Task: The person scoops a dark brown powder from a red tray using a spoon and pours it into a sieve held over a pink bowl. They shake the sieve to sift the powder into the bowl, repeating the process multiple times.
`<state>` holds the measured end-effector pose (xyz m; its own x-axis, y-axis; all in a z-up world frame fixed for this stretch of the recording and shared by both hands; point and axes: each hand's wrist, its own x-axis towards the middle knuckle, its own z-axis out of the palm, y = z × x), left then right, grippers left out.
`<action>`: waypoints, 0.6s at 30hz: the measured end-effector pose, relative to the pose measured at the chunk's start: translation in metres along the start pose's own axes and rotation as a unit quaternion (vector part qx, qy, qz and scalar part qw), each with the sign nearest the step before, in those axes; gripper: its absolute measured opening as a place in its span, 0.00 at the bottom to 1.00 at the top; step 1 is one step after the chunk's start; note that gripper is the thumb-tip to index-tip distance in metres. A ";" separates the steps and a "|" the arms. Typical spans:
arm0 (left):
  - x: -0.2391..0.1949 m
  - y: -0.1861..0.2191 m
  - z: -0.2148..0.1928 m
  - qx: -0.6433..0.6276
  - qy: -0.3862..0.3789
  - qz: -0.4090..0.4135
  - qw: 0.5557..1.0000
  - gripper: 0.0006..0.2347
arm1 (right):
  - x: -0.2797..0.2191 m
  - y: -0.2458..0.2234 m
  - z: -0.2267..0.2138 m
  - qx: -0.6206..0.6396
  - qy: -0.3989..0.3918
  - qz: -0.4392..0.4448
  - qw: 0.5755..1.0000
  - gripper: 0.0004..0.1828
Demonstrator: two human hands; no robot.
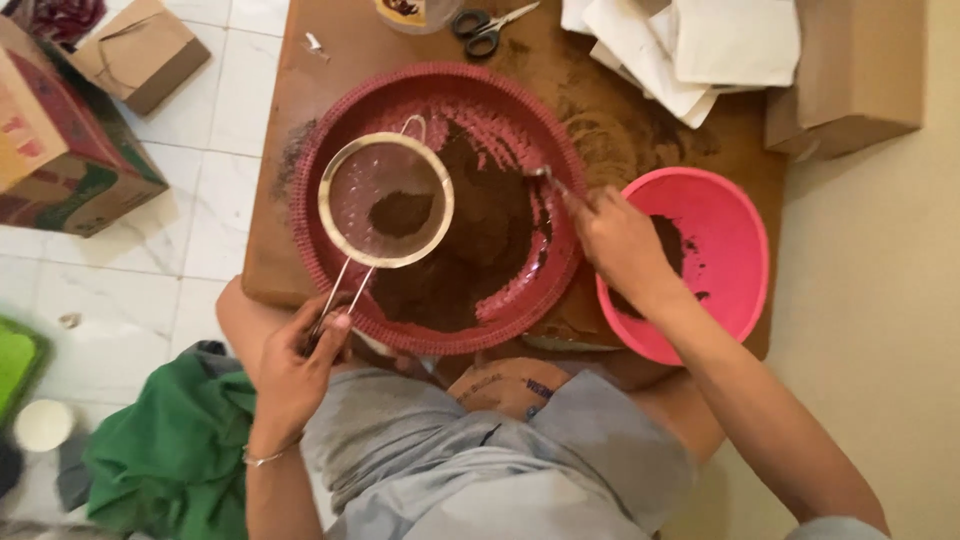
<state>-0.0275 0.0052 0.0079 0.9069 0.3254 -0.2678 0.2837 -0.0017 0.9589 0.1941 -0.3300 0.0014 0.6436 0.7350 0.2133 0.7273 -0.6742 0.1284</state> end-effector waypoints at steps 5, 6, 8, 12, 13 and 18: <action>0.004 -0.007 -0.002 0.004 0.007 -0.015 1.000 0.13 | -0.020 -0.012 -0.045 -0.042 -0.096 -0.075 0.992 0.10; 0.006 -0.008 -0.002 -0.005 0.008 -0.014 1.000 0.13 | -0.026 -0.019 -0.052 -0.046 -0.115 -0.075 0.989 0.10; 0.008 -0.007 -0.001 -0.016 0.009 -0.016 1.000 0.13 | -0.043 -0.033 -0.054 -0.049 -0.137 -0.077 0.986 0.11; 0.013 0.000 0.002 -0.006 0.003 0.005 1.000 0.12 | -0.068 -0.065 -0.044 0.008 -0.179 -0.033 0.983 0.15; 0.012 0.000 0.003 -0.005 0.001 0.008 1.000 0.12 | -0.071 -0.075 -0.043 0.059 -0.208 -0.028 0.976 0.16; 0.010 0.002 0.002 0.008 0.002 0.005 1.000 0.12 | -0.077 -0.117 -0.036 0.190 -0.252 0.088 0.945 0.16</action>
<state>-0.0174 0.0064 0.0070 0.9087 0.3288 -0.2571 0.2790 -0.0205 0.9601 0.0507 -0.3104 0.0048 0.7241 0.6200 -0.3020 0.5702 -0.7846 -0.2437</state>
